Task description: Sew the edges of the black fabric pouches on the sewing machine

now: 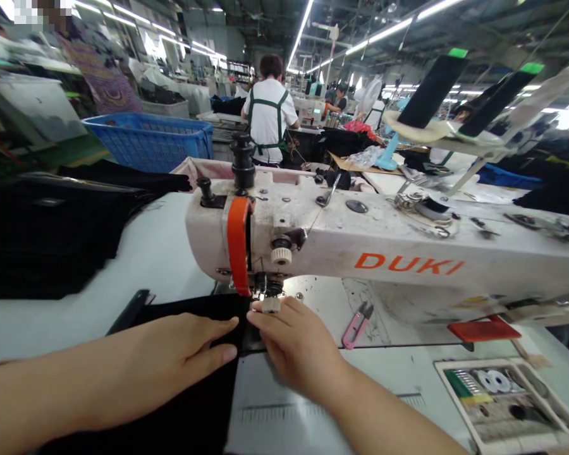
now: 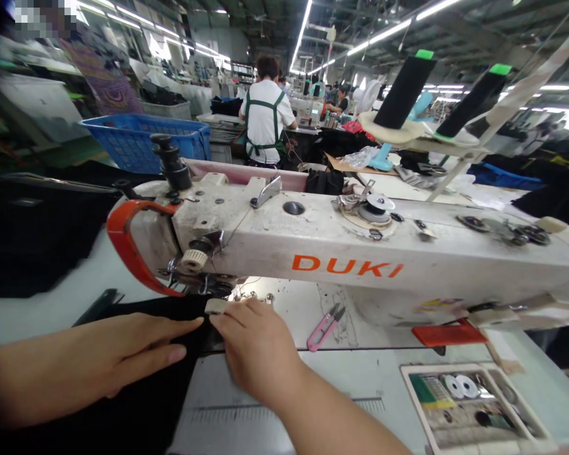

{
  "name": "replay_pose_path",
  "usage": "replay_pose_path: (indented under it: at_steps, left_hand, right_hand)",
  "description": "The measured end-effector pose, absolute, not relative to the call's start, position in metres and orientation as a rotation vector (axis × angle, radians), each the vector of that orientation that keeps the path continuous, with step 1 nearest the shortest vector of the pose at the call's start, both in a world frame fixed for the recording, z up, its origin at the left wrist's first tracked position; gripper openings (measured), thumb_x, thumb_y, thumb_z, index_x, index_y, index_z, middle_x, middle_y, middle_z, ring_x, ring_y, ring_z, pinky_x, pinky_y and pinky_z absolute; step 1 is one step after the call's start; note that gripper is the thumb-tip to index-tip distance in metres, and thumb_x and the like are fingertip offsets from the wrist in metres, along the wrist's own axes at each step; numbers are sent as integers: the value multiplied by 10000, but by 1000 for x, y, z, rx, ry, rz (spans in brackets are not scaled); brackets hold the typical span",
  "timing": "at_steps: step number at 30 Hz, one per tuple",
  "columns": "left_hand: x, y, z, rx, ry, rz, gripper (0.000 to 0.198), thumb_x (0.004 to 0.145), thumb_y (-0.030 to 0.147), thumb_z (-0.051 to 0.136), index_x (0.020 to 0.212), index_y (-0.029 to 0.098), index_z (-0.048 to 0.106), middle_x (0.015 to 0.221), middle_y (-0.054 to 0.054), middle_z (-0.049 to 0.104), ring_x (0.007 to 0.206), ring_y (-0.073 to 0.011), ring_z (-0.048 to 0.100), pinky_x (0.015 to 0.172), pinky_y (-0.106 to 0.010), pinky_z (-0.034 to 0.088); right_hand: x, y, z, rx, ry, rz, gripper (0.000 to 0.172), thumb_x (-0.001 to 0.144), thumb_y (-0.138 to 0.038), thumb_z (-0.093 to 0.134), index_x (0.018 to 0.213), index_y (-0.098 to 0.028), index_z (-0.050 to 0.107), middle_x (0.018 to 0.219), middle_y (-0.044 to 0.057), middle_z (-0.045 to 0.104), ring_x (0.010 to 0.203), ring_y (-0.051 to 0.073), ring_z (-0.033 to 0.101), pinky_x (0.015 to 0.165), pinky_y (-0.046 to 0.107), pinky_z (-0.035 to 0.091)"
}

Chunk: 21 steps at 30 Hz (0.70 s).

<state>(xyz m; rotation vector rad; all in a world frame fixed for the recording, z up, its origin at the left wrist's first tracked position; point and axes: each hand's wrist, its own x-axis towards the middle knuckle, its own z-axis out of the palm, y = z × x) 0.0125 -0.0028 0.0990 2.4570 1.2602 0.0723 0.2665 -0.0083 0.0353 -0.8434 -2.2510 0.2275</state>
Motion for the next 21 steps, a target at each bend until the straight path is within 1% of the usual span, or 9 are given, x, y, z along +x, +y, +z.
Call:
replay_pose_path:
  at_steps: [2, 3, 5, 7, 9, 11, 16, 19, 21]
  left_hand:
    - [12, -2, 92, 2584, 1211, 76, 395, 1080, 285, 463, 1325, 262, 772, 1360, -52, 788, 1188, -252, 778, 1015, -347, 641]
    - [11, -1, 84, 2691, 1193, 132, 407, 1072, 227, 453, 1332, 240, 766, 1404, -71, 765, 1233, -256, 757, 1062, -368, 624]
    - [7, 0, 62, 2919, 1127, 302, 469, 1028, 113, 446, 1401, 183, 720, 1473, -110, 720, 1330, -265, 702, 1158, -408, 571]
    - [2, -2, 39, 3071, 1048, 460, 531, 994, 46, 419, 1455, 133, 668, 1505, -128, 694, 1398, -261, 656, 1188, -402, 550]
    - [-3, -3, 25, 3114, 1018, 550, 535, 998, 41, 421, 1480, 125, 637, 1523, -124, 681, 1424, -245, 636, 1181, -372, 556]
    - [-8, -1, 21, 3070, 995, 564, 542, 1005, 46, 440, 1505, 156, 617, 1533, -103, 676, 1420, -218, 639, 1184, -351, 556]
    - [-20, 28, 23, 2964, 908, 496, 613, 996, 30, 448, 1556, 237, 584, 1520, -65, 691, 1427, -197, 636, 1259, -387, 491]
    - [-27, 54, 28, 2938, 866, 431, 557, 1051, 79, 429, 1552, 252, 600, 1528, -58, 687, 1425, -203, 638, 1272, -402, 470]
    - [-29, 60, 37, 2940, 836, 386, 513, 1090, 113, 397, 1530, 250, 623, 1525, -33, 690, 1410, -200, 649, 1259, -396, 475]
  right_hand:
    - [266, -11, 34, -775, -2271, 232, 299, 1024, -77, 590, 1270, -162, 738, 1247, 96, 791, 1087, 254, 685, 977, 397, 582]
    - [266, -12, 33, -770, -2281, 228, 303, 1028, -87, 593, 1275, -172, 745, 1276, 90, 790, 1108, 250, 692, 987, 397, 581]
    - [267, -14, 31, -776, -2312, 226, 304, 1029, -86, 582, 1251, -188, 762, 1289, 78, 795, 1108, 236, 709, 973, 393, 589]
    - [268, -17, 28, -780, -2350, 223, 305, 1030, -84, 566, 1239, -181, 765, 1268, 79, 805, 1084, 219, 728, 961, 389, 597]
    - [268, -20, 26, -778, -2382, 213, 308, 1027, -91, 564, 1256, -163, 757, 1273, 83, 805, 1086, 217, 736, 965, 394, 601]
    - [267, -23, 26, -787, -2413, 199, 313, 1025, -106, 575, 1283, -151, 746, 1309, 86, 794, 1127, 227, 729, 990, 407, 596]
    - [259, -25, 26, -855, -2469, 131, 293, 1055, -155, 595, 1314, -149, 733, 1370, 82, 772, 1131, 243, 708, 944, 421, 591]
    - [256, -23, 24, -876, -2476, 97, 309, 1069, -150, 598, 1357, -161, 708, 1413, 82, 749, 1136, 241, 693, 924, 417, 582]
    - [255, -23, 25, -899, -2451, 117, 327, 1064, -122, 605, 1375, -171, 694, 1420, 94, 736, 1159, 240, 682, 948, 412, 579]
